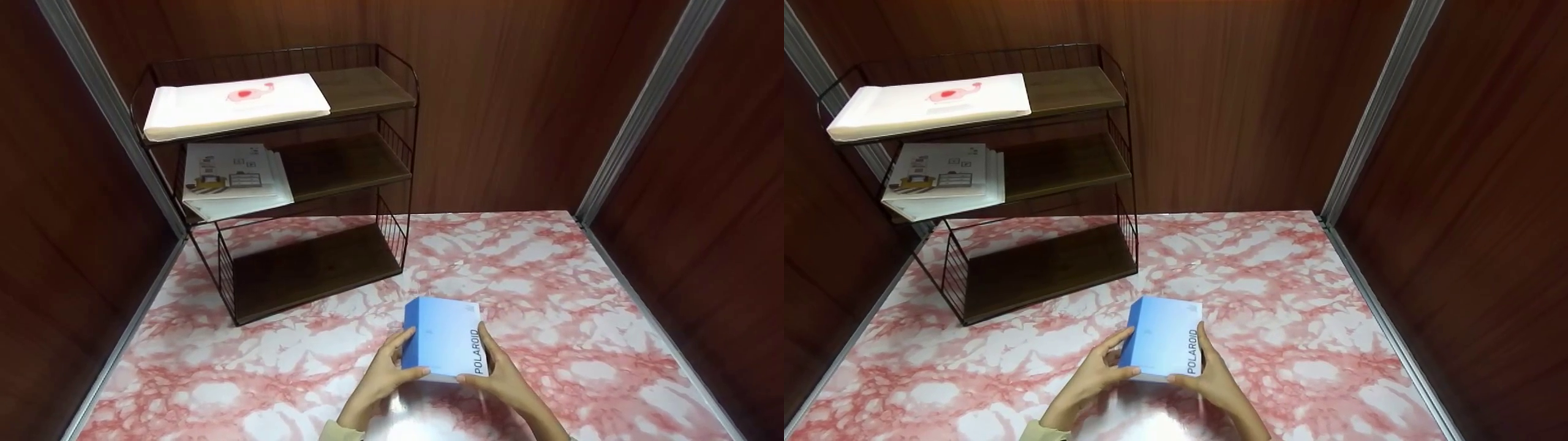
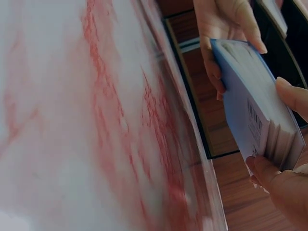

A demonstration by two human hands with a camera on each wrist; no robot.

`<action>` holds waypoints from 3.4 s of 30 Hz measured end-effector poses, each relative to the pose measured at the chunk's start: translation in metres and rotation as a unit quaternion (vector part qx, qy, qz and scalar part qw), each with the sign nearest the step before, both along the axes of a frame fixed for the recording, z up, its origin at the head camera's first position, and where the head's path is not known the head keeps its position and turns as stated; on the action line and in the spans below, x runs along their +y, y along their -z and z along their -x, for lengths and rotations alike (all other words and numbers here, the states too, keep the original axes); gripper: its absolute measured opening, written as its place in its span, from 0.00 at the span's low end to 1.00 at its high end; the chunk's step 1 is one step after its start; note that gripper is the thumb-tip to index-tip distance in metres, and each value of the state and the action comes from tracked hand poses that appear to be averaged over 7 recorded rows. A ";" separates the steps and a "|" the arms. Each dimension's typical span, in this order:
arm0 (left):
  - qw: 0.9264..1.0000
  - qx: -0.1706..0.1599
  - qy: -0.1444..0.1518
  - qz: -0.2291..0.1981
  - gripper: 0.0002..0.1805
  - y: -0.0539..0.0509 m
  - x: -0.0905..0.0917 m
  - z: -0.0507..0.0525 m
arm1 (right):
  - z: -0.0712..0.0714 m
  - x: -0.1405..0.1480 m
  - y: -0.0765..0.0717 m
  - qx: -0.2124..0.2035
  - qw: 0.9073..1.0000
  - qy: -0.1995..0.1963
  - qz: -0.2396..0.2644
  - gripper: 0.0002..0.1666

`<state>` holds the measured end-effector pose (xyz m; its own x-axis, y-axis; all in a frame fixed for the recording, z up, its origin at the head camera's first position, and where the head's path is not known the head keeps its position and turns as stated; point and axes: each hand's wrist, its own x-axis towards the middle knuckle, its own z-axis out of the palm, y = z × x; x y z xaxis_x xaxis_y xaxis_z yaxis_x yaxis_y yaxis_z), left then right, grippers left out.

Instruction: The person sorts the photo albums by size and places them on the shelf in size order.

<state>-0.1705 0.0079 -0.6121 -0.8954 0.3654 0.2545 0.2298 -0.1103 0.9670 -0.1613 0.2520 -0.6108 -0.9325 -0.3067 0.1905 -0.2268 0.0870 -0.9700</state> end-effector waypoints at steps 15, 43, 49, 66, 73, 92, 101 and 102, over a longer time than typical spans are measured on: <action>1.000 0.008 -0.021 0.016 0.44 0.001 -0.016 0.000 | 0.008 -0.013 -0.003 -0.001 1.000 -0.030 -0.004 0.69; 0.999 0.005 -0.040 -0.003 0.45 0.004 -0.037 -0.001 | 0.020 -0.034 -0.004 0.019 0.998 -0.062 0.001 0.70; 0.999 0.001 -0.042 -0.001 0.45 0.004 -0.041 -0.001 | 0.023 -0.039 -0.004 0.018 0.998 -0.064 0.006 0.70; 0.998 -0.010 -0.054 -0.016 0.45 0.004 -0.050 -0.005 | 0.026 -0.050 -0.002 0.018 0.996 -0.083 0.014 0.69; 0.998 -0.011 -0.063 -0.011 0.45 0.006 -0.056 -0.006 | 0.027 -0.057 -0.001 0.014 0.997 -0.075 0.007 0.70; 0.997 -0.019 -0.067 -0.034 0.46 0.008 -0.069 -0.009 | 0.030 -0.069 -0.006 0.040 0.995 -0.096 0.001 0.69; 0.996 -0.023 -0.072 -0.035 0.45 0.007 -0.073 -0.011 | 0.031 -0.075 -0.007 0.040 0.995 -0.094 -0.001 0.68; 0.996 -0.022 -0.072 -0.036 0.45 0.007 -0.074 -0.011 | 0.030 -0.075 -0.007 0.038 0.995 -0.093 -0.002 0.68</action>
